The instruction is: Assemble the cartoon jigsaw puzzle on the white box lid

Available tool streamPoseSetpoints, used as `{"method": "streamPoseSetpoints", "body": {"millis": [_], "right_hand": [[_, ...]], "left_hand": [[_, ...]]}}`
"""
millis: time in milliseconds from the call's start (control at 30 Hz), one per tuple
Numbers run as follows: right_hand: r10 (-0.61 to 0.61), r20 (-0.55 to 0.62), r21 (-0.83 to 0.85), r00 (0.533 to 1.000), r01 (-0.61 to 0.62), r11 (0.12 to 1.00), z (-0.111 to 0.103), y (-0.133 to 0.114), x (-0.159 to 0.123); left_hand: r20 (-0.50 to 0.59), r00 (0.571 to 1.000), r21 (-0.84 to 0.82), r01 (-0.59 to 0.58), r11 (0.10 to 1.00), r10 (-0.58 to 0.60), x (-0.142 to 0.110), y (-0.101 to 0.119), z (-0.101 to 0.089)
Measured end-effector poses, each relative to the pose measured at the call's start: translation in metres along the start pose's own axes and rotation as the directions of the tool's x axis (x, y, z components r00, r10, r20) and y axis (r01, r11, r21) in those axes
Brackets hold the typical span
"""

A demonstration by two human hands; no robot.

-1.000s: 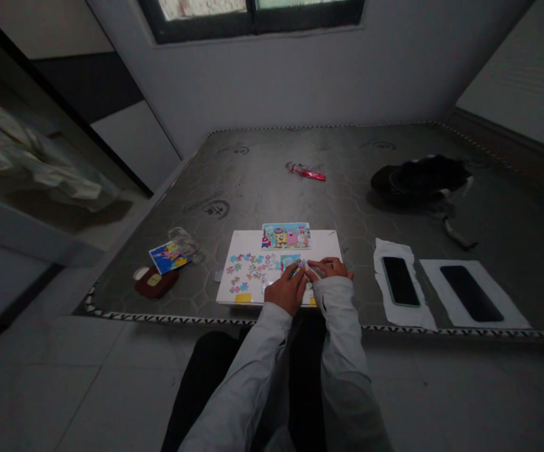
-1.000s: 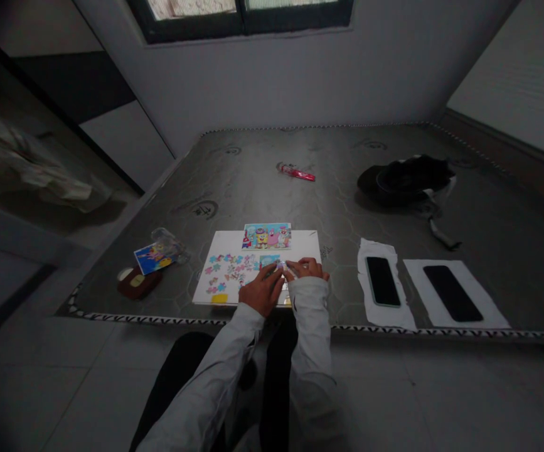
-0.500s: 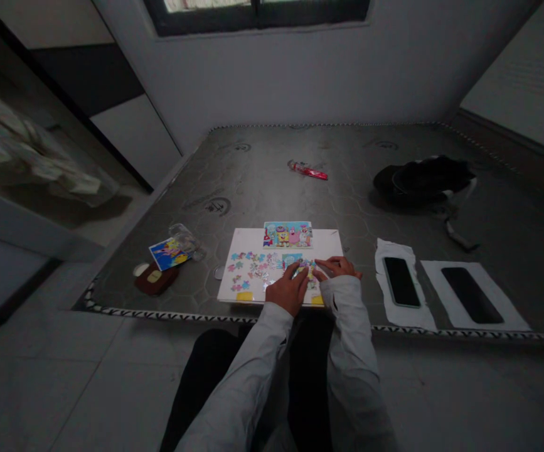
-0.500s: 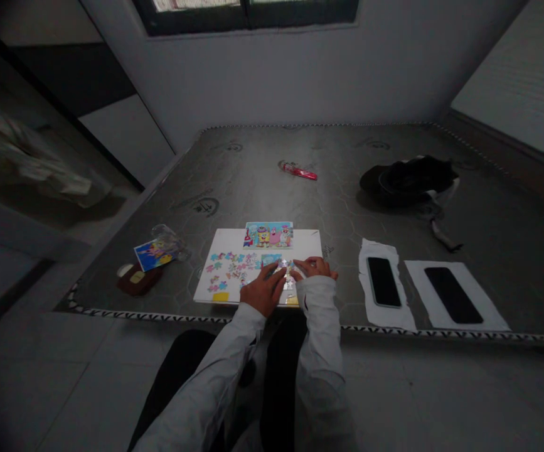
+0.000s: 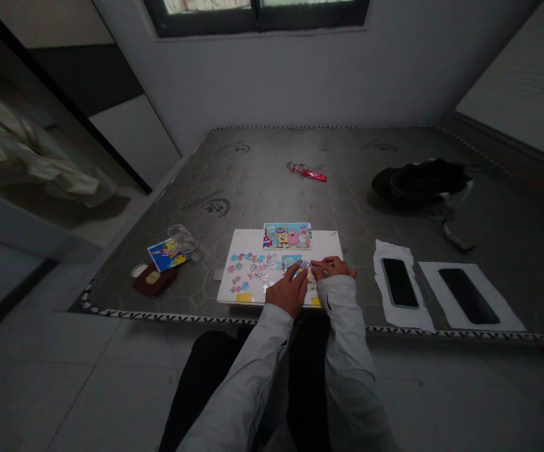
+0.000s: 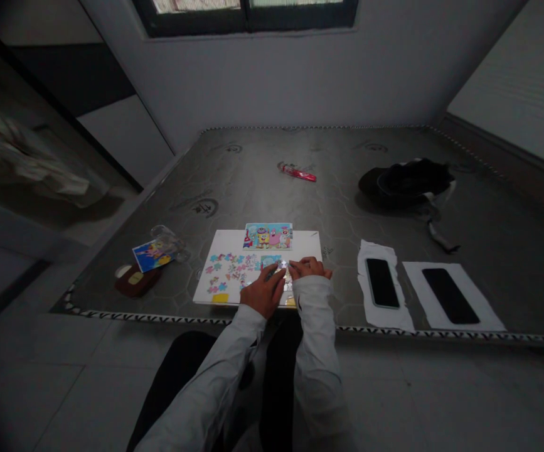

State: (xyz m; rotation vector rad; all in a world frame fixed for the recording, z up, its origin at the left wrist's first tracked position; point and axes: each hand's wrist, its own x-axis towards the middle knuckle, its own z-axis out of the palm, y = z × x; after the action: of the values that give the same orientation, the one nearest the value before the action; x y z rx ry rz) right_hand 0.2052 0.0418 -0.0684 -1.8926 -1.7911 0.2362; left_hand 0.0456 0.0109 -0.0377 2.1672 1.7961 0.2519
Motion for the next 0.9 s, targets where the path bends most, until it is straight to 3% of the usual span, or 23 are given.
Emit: {"method": "streamPoseSetpoints", "body": {"millis": [133,300,467,600,900], "right_hand": [[-0.012,0.023,-0.01,1.0,0.012,1.0,0.0,-0.002,0.003],[0.066,0.05,0.027,0.997,-0.068,0.997,-0.004,-0.003,0.011],[0.137,0.188,-0.078,0.973,-0.125,0.989,-0.009,-0.009,0.022],[0.131,0.255,-0.124,0.958,-0.102,0.987,-0.009,-0.015,0.029],[0.182,0.208,-0.084,0.961,-0.168,0.982,-0.013,-0.009,0.029]], "left_hand": [[0.004,0.999,-0.014,-0.035,0.999,0.035,0.002,-0.002,0.004],[0.03,0.999,0.001,-0.042,0.999,0.042,0.003,-0.002,0.004],[0.015,0.999,0.012,-0.052,0.999,0.051,0.001,0.0,0.003],[0.004,0.998,0.012,-0.06,0.998,0.06,0.0,0.001,0.002],[0.017,0.999,0.008,-0.047,0.999,0.046,0.001,0.001,0.002]]}}
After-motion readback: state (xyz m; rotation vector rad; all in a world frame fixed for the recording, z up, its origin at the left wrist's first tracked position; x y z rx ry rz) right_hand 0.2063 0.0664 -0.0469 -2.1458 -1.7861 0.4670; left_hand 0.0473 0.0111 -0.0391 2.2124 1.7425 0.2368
